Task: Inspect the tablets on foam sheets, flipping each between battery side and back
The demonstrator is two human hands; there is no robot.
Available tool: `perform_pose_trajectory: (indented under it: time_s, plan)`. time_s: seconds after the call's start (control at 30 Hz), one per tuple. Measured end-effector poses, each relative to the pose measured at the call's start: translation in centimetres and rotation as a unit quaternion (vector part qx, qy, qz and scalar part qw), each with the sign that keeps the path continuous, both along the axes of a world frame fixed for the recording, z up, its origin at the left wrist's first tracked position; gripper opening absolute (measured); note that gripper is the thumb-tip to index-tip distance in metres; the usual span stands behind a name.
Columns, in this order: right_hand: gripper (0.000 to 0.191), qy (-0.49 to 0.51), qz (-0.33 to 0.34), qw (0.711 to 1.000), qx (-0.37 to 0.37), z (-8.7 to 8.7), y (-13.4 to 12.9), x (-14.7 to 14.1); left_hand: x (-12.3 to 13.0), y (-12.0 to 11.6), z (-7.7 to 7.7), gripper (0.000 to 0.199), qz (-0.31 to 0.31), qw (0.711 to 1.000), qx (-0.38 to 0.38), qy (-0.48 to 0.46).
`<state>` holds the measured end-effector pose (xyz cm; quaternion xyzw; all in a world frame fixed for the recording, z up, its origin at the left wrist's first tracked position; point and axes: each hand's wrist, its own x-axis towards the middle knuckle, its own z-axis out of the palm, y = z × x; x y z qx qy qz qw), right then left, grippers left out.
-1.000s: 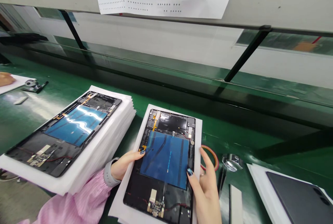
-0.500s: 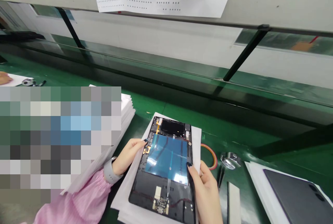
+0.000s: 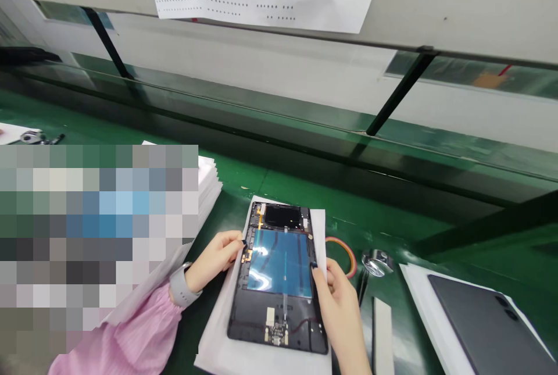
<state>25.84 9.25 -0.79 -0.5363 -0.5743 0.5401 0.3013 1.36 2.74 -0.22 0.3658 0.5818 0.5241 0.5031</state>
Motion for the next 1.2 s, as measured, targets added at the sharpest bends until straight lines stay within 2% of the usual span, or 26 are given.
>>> perform_pose_trajectory:
  time_s: [0.1, 0.2, 0.3, 0.37, 0.57, 0.63, 0.83, 0.93, 1.07, 1.2]
  plan:
    - [0.049, -0.003, -0.028, 1.000, 0.008, -0.1, 0.1, -0.1, 0.0, 0.0, -0.1, 0.025, 0.009, 1.000, 0.004, 0.003]
    - [0.055, -0.057, -0.066, 0.994, 0.071, 0.1, -0.1, -0.3, 0.0, 0.0, -0.4, 0.023, 0.016, 1.000, 0.007, 0.004]
    - [0.047, -0.123, -0.060, 0.979, 0.148, 0.3, -0.1, -0.3, 0.0, 0.0, -0.7, 0.015, 0.028, 1.000, 0.012, 0.006]
    - [0.039, -0.138, -0.057, 0.974, 0.170, 0.4, -0.1, -0.2, 0.0, 0.0, -0.9, 0.011, 0.035, 0.999, 0.014, -0.003]
    - [0.034, -0.158, -0.029, 0.975, 0.151, 0.0, 0.3, 0.3, -0.1, 0.0, -0.8, 0.054, 0.025, 0.998, 0.020, -0.049]
    - [0.032, -0.153, -0.033, 0.976, 0.151, 0.2, 0.2, 0.4, -0.2, 0.1, -0.7, 0.062, 0.021, 0.998, 0.029, -0.050]
    - [0.031, -0.148, -0.048, 0.976, 0.152, 1.0, 0.0, 0.3, -0.2, 0.0, -0.7, 0.061, 0.014, 0.998, 0.022, -0.057]
    - [0.029, -0.157, -0.047, 0.975, 0.150, 0.4, 0.3, 0.5, -0.2, -0.1, -0.8, 0.059, 0.014, 0.998, 0.019, -0.057]
    - [0.032, -0.142, -0.013, 0.979, 0.144, -0.8, 0.9, 1.1, -0.2, -0.1, -0.7, 0.059, 0.019, 0.998, 0.016, -0.064]
    - [0.038, -0.126, 0.018, 0.983, 0.133, -1.0, 1.0, 1.4, -0.2, 0.0, -0.6, 0.058, 0.021, 0.998, 0.014, -0.059]
